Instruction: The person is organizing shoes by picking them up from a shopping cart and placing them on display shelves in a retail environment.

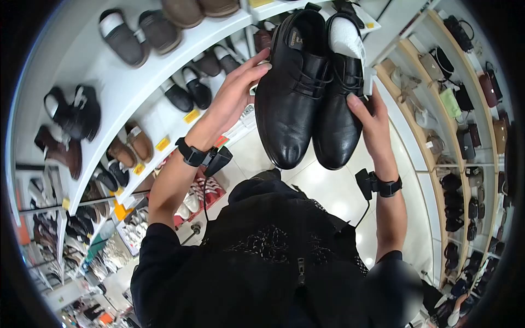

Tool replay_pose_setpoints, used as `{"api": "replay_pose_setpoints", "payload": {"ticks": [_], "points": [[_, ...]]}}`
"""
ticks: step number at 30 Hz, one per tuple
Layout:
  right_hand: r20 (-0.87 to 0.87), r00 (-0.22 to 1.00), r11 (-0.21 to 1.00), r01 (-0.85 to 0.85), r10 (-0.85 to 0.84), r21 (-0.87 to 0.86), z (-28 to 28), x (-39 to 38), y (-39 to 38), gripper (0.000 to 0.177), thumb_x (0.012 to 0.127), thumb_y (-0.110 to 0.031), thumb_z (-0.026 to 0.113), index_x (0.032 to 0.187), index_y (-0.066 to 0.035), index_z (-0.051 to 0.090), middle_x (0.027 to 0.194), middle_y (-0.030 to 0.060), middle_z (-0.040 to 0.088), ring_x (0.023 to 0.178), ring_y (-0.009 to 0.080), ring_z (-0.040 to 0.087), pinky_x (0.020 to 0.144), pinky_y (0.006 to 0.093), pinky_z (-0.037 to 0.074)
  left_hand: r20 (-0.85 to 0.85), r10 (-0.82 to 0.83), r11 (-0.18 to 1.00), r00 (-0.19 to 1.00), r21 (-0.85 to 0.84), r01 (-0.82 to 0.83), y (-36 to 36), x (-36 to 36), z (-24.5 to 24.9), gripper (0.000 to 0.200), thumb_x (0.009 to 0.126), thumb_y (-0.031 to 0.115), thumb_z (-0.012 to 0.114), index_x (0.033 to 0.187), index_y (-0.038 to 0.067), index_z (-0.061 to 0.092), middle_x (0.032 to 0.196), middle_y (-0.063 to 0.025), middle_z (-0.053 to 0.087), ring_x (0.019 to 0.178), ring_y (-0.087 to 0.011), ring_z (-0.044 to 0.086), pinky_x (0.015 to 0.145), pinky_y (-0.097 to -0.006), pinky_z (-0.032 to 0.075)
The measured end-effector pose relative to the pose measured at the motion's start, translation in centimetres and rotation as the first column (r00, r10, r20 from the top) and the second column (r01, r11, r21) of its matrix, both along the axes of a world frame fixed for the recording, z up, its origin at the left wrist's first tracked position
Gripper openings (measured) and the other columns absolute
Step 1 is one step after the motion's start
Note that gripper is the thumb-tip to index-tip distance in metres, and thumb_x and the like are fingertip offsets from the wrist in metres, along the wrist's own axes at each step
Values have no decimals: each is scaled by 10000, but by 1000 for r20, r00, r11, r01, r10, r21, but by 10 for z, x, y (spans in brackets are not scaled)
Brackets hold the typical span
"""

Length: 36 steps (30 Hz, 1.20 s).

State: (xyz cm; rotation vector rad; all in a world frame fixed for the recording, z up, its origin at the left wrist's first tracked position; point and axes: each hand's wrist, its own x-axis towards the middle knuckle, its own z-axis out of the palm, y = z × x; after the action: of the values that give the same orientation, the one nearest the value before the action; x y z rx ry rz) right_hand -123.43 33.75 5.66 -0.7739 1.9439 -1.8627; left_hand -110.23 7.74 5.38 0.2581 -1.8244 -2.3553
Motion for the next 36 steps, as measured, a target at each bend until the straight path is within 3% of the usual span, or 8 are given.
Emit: {"api": "replay_pose_setpoints", "payload": {"ticks": [4, 7, 15, 17, 23, 24, 28, 36], "points": [[91, 995, 999, 33, -32, -12, 17, -62, 34, 833, 900, -273, 769, 1516, 70, 325, 1363, 178, 558, 1207, 200, 560, 1027, 322, 448, -93, -148, 987, 985, 53, 154, 19, -89, 5, 777, 953, 219, 656, 1557, -46, 246, 1542, -194, 388, 1440, -270, 364, 1172, -393, 310], [-57, 994, 993, 101, -97, 64, 17, -101, 68, 903, 866, -278, 796, 1541, 38, 287, 1389, 170, 543, 1247, 220, 538, 1072, 345, 413, -169, -265, 956, 949, -175, 236, 39, -151, 1, 899, 903, 208, 751, 1552, -87, 203, 1587, -219, 312, 1483, -290, 288, 1215, -399, 208], [-107, 980, 982, 177, -170, 62, 16, -225, 145, 1002, 787, -268, 853, 1560, -12, 270, 1475, 164, 467, 1337, 248, 471, 1143, 361, 328, -195, -456, 859, 868, -350, 373, 122, -292, 11, 1171, 804, 187, 855, 1564, -96, 11, 1604, -214, 259, 1475, -263, 285, 1201, -378, 243], [-144, 975, 986, 167, -168, -18, 12, -261, 154, 1011, 763, -255, 876, 1541, 9, 287, 1454, 190, 482, 1334, 251, 477, 1137, 362, 337, -110, -414, 815, 904, -487, 314, 147, -321, 12, 1265, 763, 243, 891, 1556, -100, -33, 1592, -230, 262, 1468, -266, 297, 1199, -376, 252], [-381, 896, 934, 312, -228, 174, 34, -344, 193, 1095, 752, -395, 879, 1526, 77, 264, 1470, 272, 417, 1352, 336, 463, 1129, 406, 363, -75, -165, 897, 983, -425, 118, 214, -419, 3, 1219, 749, 289, 895, 1553, -102, 66, 1562, -245, 297, 1462, -308, 308, 1207, -388, 252], [-559, 805, 913, 358, -197, 194, 35, -362, 202, 1134, 748, -478, 862, 1505, 104, 250, 1333, 305, 482, 1211, 406, 573, 984, 430, 494, -69, -146, 918, 987, -380, 110, 224, -432, 4, 1210, 751, 297, 892, 1557, -93, 79, 1560, -243, 298, 1460, -309, 314, 1206, -390, 257], [-676, 727, 917, 343, -124, 201, 46, -401, 220, 1136, 742, -492, 854, 1501, 101, 250, 1318, 293, 459, 1160, 435, 577, 932, 448, 517, -109, -108, 954, 988, -291, 73, 250, -459, 8, 1186, 745, 314, 893, 1561, -67, 121, 1548, -235, 315, 1452, -302, 332, 1202, -392, 265], [-631, 775, 956, 208, -31, 207, 50, -459, 226, 1135, 724, -392, 895, 1524, 70, 236, 1326, 256, 444, 1222, 411, 523, 1011, 456, 454, 64, -74, 891, 995, -443, 94, 248, -498, 2, 1191, 731, 367, 898, 1555, -41, 142, 1539, -217, 323, 1449, -343, 334, 1209, -435, 248]]}}
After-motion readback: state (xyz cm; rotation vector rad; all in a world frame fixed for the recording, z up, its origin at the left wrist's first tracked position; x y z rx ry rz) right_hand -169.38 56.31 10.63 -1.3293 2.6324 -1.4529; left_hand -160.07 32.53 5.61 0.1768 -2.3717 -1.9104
